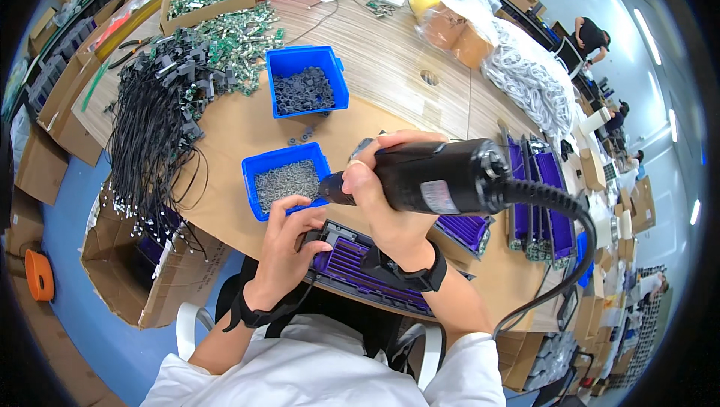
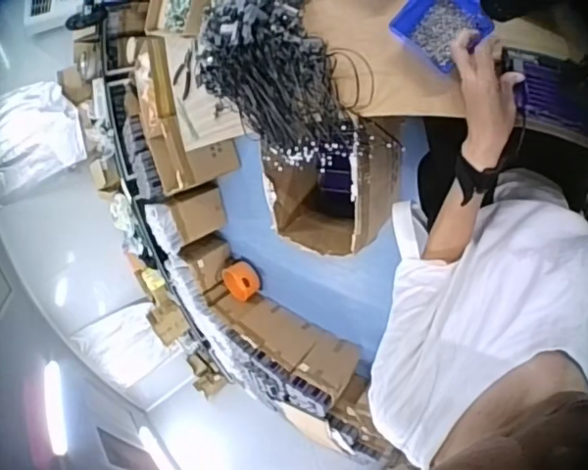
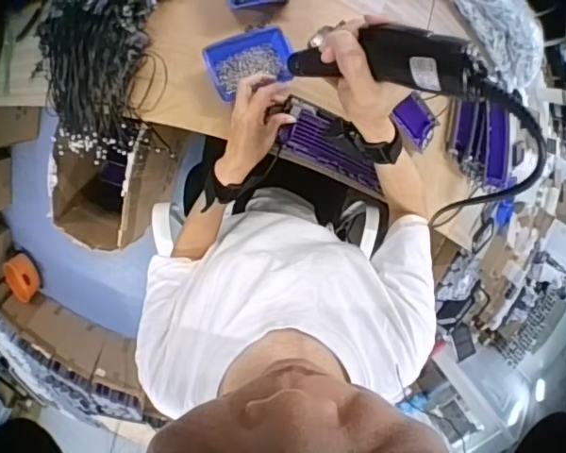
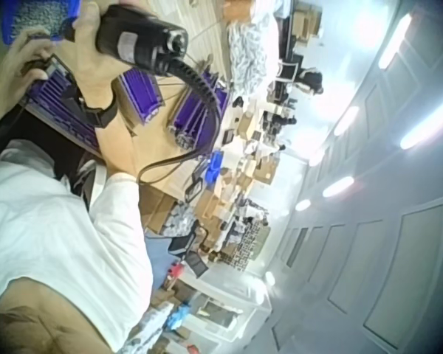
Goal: The person uses a handheld electric screwdriver to fasten screws into purple electronic modules on a workbench. They repeatedly pick up screws from a blue bin, drive them into the modules, and place the finished units aside. The person also handles black cables and circuit boards during the process.
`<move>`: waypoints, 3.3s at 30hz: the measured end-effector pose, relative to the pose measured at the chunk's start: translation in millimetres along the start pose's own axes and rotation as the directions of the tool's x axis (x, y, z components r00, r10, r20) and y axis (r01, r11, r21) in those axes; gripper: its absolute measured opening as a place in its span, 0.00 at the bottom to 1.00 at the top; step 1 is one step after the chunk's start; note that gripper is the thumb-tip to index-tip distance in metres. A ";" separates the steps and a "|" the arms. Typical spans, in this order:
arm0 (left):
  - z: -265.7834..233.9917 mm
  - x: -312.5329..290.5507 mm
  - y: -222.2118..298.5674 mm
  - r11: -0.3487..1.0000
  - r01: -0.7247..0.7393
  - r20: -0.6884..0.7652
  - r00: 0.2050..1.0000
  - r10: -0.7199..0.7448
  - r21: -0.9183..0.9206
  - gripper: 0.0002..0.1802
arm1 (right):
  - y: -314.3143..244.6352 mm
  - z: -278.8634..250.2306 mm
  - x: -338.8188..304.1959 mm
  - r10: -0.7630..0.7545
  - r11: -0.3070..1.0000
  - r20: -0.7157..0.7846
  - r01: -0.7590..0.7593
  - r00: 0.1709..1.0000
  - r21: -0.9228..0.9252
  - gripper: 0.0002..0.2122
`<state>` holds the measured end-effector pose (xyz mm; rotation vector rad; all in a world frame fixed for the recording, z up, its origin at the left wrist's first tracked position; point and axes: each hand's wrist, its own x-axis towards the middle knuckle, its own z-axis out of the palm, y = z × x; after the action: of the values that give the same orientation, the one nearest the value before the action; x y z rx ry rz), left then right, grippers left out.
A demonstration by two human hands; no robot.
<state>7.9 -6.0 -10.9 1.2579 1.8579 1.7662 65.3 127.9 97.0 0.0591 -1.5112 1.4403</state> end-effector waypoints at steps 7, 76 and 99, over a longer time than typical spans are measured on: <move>-3.1 6.7 3.6 0.998 0.012 0.058 0.998 -0.008 -0.069 0.37 | -3.4 -3.8 0.4 -0.007 1.000 0.043 0.008 0.999 -0.020 0.17; -3.5 5.1 2.4 0.998 -0.021 0.065 0.998 0.025 -0.055 0.33 | -9.0 -18.4 2.4 0.075 0.987 0.091 -0.087 0.993 0.137 0.16; -1.5 3.1 -0.5 0.998 -0.049 0.056 0.997 0.051 -0.034 0.29 | -18.1 -13.9 2.8 0.102 0.995 0.129 -0.102 0.986 -0.005 0.16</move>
<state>4.8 -4.6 -10.0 1.3397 1.7738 1.7601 83.7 135.0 108.9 0.0780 -1.6384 1.5443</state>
